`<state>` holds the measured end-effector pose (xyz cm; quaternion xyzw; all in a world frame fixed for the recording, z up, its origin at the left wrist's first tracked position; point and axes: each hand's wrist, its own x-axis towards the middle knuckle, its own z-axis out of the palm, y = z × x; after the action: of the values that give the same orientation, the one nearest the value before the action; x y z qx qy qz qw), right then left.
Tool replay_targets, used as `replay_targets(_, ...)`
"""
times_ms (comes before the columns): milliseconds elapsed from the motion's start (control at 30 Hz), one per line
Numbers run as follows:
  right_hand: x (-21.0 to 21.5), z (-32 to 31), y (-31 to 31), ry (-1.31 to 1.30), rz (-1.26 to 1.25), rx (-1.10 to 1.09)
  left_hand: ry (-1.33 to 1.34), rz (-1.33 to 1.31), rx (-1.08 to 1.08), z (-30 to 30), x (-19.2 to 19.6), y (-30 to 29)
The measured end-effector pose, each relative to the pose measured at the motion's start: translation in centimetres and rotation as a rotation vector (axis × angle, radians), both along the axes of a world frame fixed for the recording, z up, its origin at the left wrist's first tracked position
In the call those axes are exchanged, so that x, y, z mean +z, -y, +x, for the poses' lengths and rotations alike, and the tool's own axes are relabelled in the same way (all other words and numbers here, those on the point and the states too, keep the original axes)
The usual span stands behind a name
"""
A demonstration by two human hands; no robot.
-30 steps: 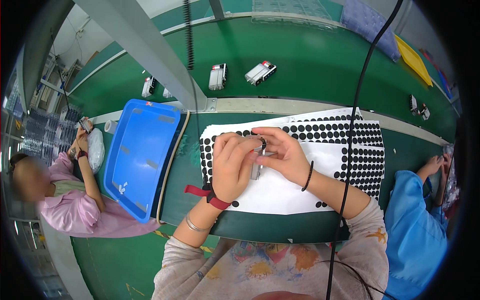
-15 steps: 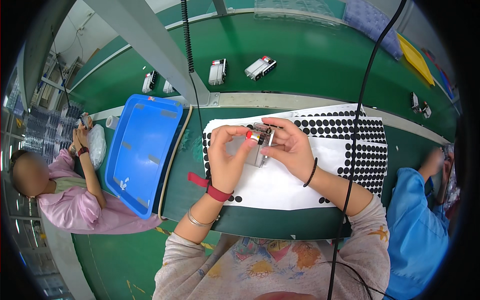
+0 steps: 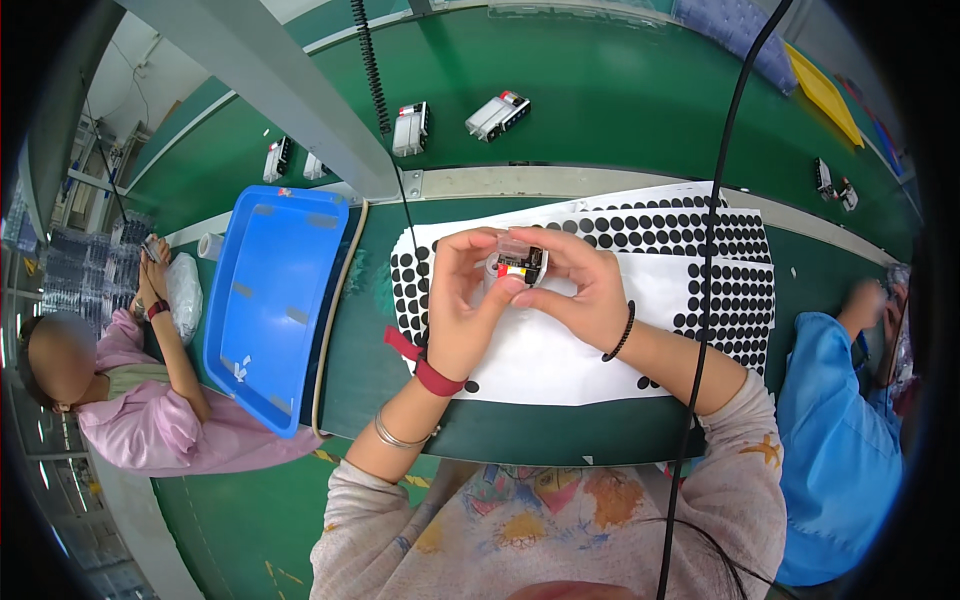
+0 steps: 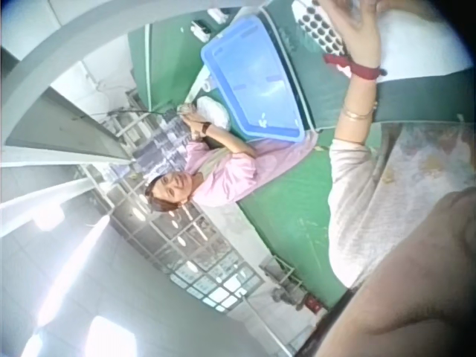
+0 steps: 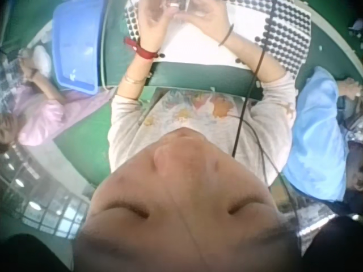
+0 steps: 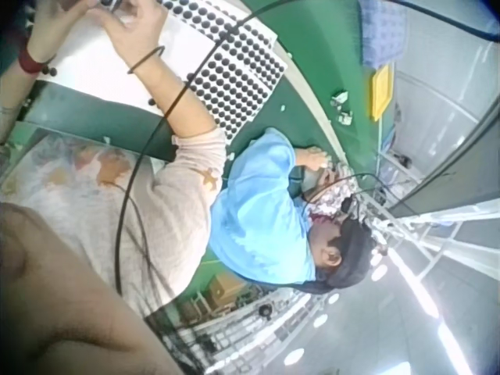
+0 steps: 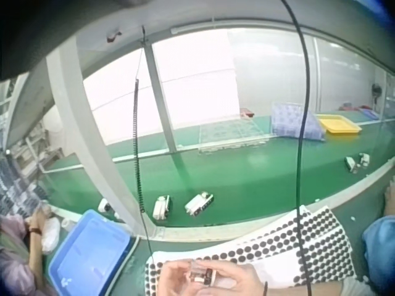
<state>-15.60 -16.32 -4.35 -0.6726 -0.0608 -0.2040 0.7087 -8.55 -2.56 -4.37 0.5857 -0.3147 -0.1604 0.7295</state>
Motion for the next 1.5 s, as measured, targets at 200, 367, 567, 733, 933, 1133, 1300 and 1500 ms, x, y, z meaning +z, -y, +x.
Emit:
replay_targets(200, 0.1, -0.2, 0.0, 0.014, -0.037, -0.07, -0.085, 0.001, -0.073, 0.2, 0.3, -0.4)
replay_targets(367, 0.2, -0.5, 0.0, 0.048, -0.137, -0.082, 0.094, 0.051, 0.051, -0.6, 0.4, -0.5)
replay_targets(567, -0.3, -0.3, 0.1, 0.061, -0.147, -0.092, 0.166, 0.013, 0.156, -0.7, -0.2, -0.2)
replay_targets(733, -0.1, -0.7, -0.3, 0.07, -0.065, -0.135, 0.304, 0.082, 0.211, -0.3, 0.0, -0.2)
replay_targets(933, 0.3, -0.6, -0.5, 0.129, -0.058, -0.158, 0.395, 0.133, 0.267, -0.5, 0.8, -0.2)
replay_targets(1133, -0.5, -0.7, -0.3, 0.036, -0.036, -0.166, 0.423, 0.214, 0.148, 0.3, 1.1, -0.7)
replay_targets(1300, -0.1, -0.2, 0.2, 0.131, -0.101, -0.231, 0.732, 0.481, 0.22, 1.1, 4.0, -3.3)
replay_targets(1500, -0.5, 0.3, 0.3, 0.147, -0.209, -0.104, 1.115, 0.862, 0.165, -1.6, 2.4, -10.2)
